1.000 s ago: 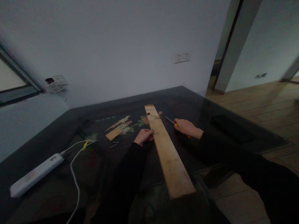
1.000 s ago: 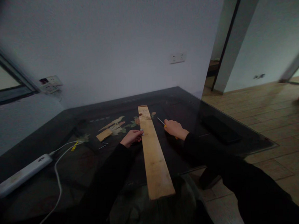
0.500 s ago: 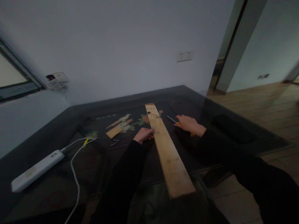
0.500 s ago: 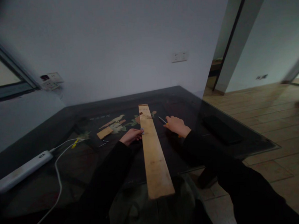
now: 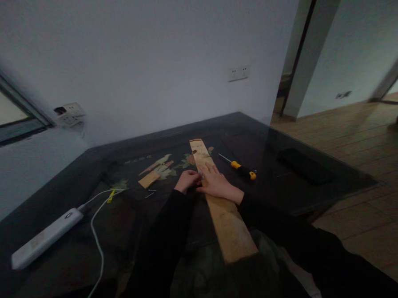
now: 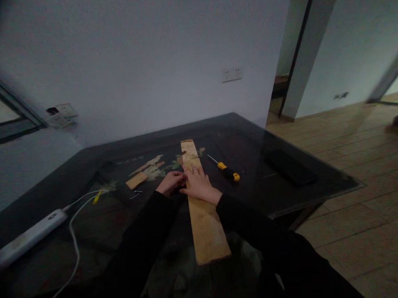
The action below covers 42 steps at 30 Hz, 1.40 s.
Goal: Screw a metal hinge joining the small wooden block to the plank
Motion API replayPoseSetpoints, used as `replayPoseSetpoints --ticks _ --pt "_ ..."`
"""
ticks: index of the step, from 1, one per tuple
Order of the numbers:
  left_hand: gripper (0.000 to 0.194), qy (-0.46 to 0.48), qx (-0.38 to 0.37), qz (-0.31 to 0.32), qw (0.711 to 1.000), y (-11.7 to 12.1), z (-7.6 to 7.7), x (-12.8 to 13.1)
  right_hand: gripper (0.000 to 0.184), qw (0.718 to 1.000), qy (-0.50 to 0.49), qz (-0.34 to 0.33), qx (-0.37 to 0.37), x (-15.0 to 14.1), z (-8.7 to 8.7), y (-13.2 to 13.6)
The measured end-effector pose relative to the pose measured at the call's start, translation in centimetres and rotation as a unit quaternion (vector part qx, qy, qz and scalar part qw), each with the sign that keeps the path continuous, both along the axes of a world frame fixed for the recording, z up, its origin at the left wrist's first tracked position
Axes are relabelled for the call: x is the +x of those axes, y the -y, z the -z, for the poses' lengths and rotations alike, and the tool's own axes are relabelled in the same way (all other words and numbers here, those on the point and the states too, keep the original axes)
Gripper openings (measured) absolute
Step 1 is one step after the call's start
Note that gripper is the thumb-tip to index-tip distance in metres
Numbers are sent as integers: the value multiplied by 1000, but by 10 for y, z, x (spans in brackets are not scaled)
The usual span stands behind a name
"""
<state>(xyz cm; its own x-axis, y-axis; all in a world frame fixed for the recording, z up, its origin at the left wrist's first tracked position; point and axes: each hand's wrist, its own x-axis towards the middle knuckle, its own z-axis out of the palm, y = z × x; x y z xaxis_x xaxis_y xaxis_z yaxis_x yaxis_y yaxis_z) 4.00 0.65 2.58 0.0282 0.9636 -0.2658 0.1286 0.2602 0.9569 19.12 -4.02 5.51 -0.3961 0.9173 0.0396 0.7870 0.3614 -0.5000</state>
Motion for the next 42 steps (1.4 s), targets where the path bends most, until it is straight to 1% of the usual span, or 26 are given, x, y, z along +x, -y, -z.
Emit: replayPoseSetpoints --ticks 3,7,11,16,21,23,27,31,36,39,42 --pt "16 -1 -4 -22 1000 0 -2 2 89 1000 8 23 17 -6 2 0" --pt "10 6 -8 -22 1000 6 -11 2 87 998 -2 35 45 -9 6 0" --pt "14 18 -18 -17 1000 11 -16 2 86 997 -4 39 59 -10 9 0" --pt "22 4 -49 3 999 9 -13 4 84 998 -11 37 58 -8 12 0" --pt "31 -40 -22 22 999 6 -10 5 78 995 -7 41 85 -5 15 0" --pt "31 -54 -19 33 998 5 -10 3 75 995 5 41 89 -5 15 2" --pt "28 -32 -33 47 998 3 -8 1 72 994 20 44 95 -4 14 4" --pt "31 -65 -33 44 996 0 -4 0 70 994 34 39 97 -5 12 6" --pt "31 -78 -27 62 995 -1 -1 -2 70 994 30 33 98 -5 9 7" --pt "30 -71 -31 63 995 1 -2 -3 68 995 33 34 93 -4 9 7" --pt "29 -66 -41 69 995 4 -7 -2 67 994 34 33 93 -5 9 6"
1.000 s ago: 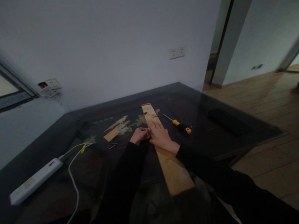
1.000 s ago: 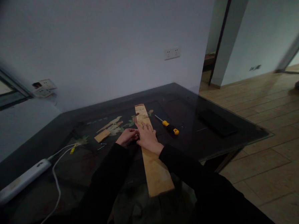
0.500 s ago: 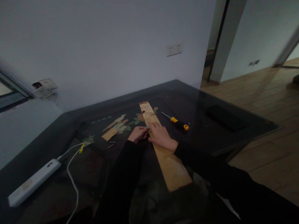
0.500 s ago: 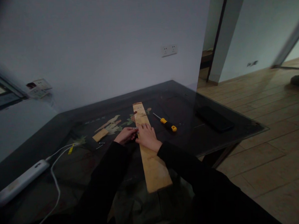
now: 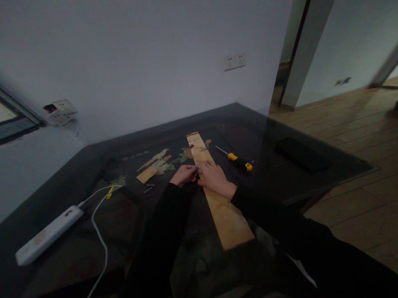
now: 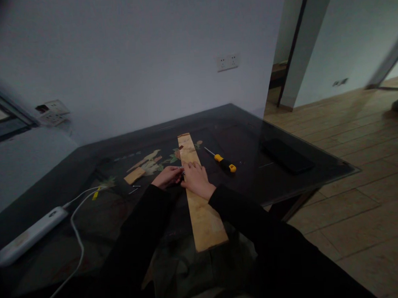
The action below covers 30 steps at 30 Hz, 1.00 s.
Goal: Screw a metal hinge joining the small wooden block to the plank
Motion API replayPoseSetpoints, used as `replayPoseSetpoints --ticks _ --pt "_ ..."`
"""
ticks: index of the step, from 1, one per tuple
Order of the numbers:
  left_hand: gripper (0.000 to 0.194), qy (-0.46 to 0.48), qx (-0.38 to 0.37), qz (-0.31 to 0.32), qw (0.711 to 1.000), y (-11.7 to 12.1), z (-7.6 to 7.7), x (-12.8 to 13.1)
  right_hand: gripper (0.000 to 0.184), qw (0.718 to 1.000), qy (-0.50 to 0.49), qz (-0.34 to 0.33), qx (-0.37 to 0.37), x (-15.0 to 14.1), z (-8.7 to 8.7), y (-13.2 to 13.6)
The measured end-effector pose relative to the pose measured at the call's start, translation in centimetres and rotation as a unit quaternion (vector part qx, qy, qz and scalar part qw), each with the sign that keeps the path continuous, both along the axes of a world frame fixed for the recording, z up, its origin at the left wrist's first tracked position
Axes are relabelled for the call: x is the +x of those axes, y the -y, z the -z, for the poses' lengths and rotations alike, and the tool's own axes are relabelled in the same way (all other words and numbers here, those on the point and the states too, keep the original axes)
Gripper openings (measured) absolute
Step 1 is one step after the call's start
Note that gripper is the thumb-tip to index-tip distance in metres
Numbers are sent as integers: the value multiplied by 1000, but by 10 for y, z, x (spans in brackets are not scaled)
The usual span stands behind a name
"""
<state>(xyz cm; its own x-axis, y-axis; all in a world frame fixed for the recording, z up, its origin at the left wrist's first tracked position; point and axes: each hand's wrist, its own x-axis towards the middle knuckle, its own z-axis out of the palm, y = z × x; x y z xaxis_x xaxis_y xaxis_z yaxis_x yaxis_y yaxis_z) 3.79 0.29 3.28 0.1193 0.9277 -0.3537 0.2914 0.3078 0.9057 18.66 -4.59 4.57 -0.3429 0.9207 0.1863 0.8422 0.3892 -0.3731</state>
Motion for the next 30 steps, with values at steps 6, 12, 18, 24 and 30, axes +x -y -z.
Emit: replayPoseSetpoints --ticks 6,12,18,24,30 --pt "29 -40 -14 5 999 3 -8 3 72 1000 3 3 -5 -1 1 0" --pt "27 -18 -14 -6 1000 -1 0 1 69 1000 4 2 -10 -1 -2 0" --pt "31 -5 -17 -8 1000 2 -2 1 57 1000 15 -5 0 -1 1 5" --pt "34 -29 23 -4 999 4 -1 -1 49 1000 -12 -16 -16 6 -7 -19" --pt "29 14 19 14 1000 2 2 -3 25 997 -59 -42 -26 12 -15 -67"
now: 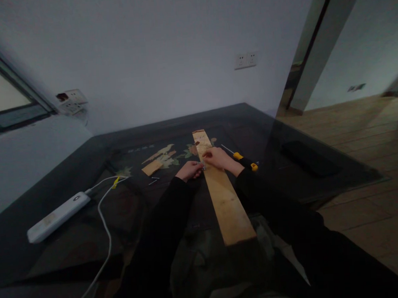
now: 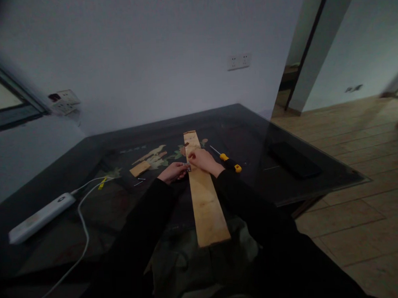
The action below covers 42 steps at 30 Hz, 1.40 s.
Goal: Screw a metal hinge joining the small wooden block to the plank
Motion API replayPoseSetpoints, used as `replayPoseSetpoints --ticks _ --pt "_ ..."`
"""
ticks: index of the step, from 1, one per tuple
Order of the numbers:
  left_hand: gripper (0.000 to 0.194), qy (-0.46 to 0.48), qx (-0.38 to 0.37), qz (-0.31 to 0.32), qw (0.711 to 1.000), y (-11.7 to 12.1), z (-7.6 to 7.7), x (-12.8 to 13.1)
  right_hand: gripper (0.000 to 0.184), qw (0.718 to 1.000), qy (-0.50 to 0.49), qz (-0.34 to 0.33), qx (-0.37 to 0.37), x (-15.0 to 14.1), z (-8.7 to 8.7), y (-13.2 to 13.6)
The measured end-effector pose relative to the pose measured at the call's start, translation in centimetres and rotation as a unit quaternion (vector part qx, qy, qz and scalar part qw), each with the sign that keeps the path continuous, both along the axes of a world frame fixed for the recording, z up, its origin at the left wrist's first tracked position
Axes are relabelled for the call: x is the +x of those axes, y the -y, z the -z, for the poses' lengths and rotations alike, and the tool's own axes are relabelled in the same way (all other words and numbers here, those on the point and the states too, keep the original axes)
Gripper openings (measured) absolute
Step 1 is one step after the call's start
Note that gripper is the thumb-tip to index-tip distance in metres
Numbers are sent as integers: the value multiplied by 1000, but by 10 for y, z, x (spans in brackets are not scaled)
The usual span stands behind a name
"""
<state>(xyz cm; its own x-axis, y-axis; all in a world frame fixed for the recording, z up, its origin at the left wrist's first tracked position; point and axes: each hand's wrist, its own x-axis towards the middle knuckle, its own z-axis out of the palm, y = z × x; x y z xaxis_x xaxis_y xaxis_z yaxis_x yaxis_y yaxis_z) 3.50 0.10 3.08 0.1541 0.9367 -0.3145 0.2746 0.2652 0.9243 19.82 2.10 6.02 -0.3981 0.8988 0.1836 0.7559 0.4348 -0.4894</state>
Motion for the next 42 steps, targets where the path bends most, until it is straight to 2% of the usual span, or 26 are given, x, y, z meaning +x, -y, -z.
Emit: replayPoseSetpoints --ticks 3,9,17,21,25,29,36,42 --pt "26 19 4 -8 1000 -2 1 1 19 999 -40 -12 -2 -1 7 -8" --pt "22 37 4 -6 999 -1 -1 2 18 996 -87 -22 18 1 18 -4" --pt "14 95 -23 7 995 5 -8 1 23 995 -97 -5 32 -1 28 -8" --pt "14 171 -30 -2 985 9 -18 2 24 997 -63 3 40 -3 35 -9" --pt "11 175 -11 -46 983 11 -25 3 26 998 -42 1 55 -2 33 -6" --pt "16 153 0 -74 985 11 -26 3 29 996 -77 -6 54 3 29 -6" --pt "17 166 26 -81 982 9 -24 4 23 980 -192 -1 57 4 25 -8" --pt "16 176 40 -70 981 8 -23 3 22 970 -242 -29 2 2 20 -7"
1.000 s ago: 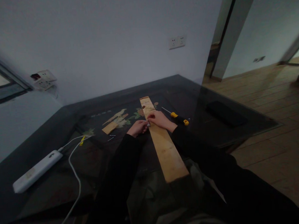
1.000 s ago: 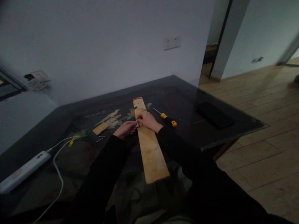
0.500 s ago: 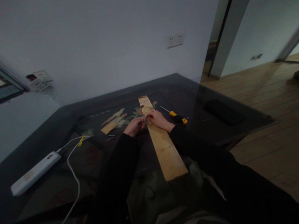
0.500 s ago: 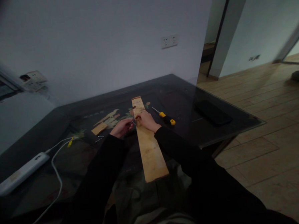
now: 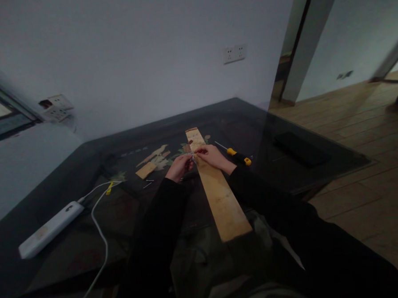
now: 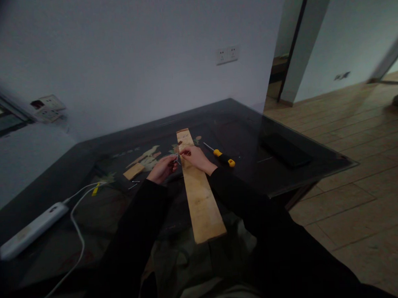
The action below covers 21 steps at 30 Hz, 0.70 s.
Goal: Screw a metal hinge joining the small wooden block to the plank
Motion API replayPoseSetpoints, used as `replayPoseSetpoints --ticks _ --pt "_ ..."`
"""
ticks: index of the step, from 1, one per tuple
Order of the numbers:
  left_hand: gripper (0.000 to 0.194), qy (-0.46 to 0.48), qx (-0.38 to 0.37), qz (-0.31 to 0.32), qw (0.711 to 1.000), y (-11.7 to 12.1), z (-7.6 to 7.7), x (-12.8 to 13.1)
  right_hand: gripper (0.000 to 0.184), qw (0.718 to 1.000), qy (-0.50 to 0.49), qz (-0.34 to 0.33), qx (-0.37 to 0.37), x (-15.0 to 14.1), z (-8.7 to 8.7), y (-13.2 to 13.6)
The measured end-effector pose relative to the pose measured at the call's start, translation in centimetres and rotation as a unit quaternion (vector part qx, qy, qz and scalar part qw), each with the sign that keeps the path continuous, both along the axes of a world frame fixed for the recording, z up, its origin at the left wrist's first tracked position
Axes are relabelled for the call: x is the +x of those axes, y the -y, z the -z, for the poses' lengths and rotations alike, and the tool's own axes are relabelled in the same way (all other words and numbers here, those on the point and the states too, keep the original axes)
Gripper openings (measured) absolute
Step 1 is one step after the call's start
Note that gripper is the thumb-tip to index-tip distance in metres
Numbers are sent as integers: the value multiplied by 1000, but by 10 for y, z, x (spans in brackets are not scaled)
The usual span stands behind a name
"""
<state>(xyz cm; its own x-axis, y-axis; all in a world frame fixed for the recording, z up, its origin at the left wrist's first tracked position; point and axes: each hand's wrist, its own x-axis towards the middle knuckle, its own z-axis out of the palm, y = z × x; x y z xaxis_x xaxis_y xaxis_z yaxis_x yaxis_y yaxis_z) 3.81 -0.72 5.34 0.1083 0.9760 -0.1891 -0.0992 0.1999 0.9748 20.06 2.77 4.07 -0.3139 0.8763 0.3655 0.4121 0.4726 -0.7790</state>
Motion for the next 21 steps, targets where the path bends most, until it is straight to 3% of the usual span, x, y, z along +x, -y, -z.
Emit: replayPoseSetpoints --ticks 8,14,21 --pt "19 -15 30 51 998 0 8 3 22 999 -19 29 29 2 0 -3" --pt "21 -54 7 81 995 0 17 11 20 999 -21 27 6 3 1 -3" --pt "23 -69 13 93 993 -1 19 14 18 999 28 -1 -23 17 -13 -5"
